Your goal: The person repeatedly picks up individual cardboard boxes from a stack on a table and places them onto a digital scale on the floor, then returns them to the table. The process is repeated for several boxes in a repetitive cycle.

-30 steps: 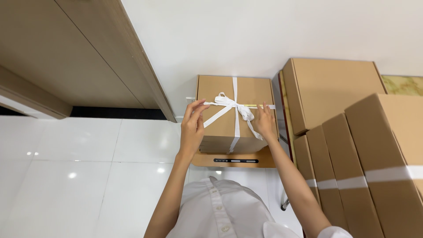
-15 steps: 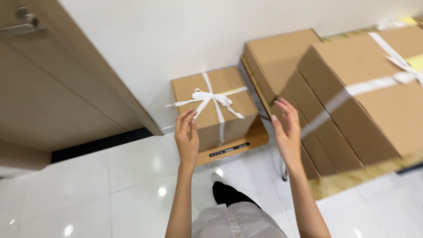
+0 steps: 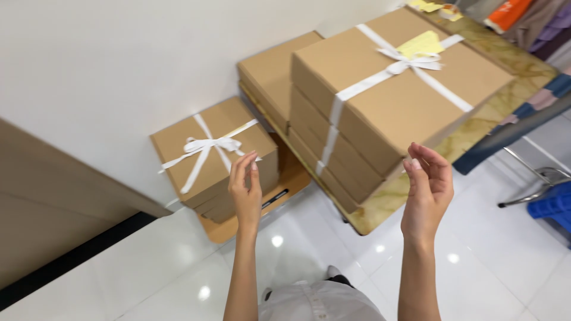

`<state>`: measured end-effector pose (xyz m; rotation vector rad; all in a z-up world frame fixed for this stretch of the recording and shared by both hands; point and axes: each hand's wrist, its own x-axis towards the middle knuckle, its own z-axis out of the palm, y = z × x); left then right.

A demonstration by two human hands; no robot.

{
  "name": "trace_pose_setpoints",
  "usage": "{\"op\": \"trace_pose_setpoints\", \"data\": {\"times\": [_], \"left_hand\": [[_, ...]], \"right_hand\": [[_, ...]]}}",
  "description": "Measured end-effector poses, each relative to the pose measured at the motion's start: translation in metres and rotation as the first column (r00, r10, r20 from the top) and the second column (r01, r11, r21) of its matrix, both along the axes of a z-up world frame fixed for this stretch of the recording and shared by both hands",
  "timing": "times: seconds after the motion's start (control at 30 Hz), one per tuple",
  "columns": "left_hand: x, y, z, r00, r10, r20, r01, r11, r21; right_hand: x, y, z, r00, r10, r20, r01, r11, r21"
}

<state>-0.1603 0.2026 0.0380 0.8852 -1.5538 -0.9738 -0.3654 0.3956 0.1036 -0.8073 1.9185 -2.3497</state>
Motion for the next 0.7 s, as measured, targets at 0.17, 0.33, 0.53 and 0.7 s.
{"op": "trace_pose_setpoints", "data": {"times": [0.17,0.33,0.53,0.7], "left_hand": [[-0.080,0.029,-0.002,0.999,-0.047,-0.023,0.048,0.998,0.033],[-0.153,0.075,0.004,0.987,-0.127,-0.099,0.146,0.966,0.212],[-0.201,0.121,0.037,0.941,-0.217,-0.261,0.315,0.844,0.435],[-0.219,0.135,0.054,0.976,-0.139,-0.170,0.210,0.820,0.532]], "right_hand": [[-0.075,0.030,-0.009,0.953,0.055,0.298,-0.007,0.987,-0.160],[-0.143,0.049,-0.033,0.748,0.297,0.594,-0.095,0.933,-0.347],[-0.214,0.060,-0.056,0.615,0.447,0.649,-0.168,0.879,-0.446],[-0.250,0.065,-0.070,0.508,0.499,0.702,-0.186,0.860,-0.476]]}}
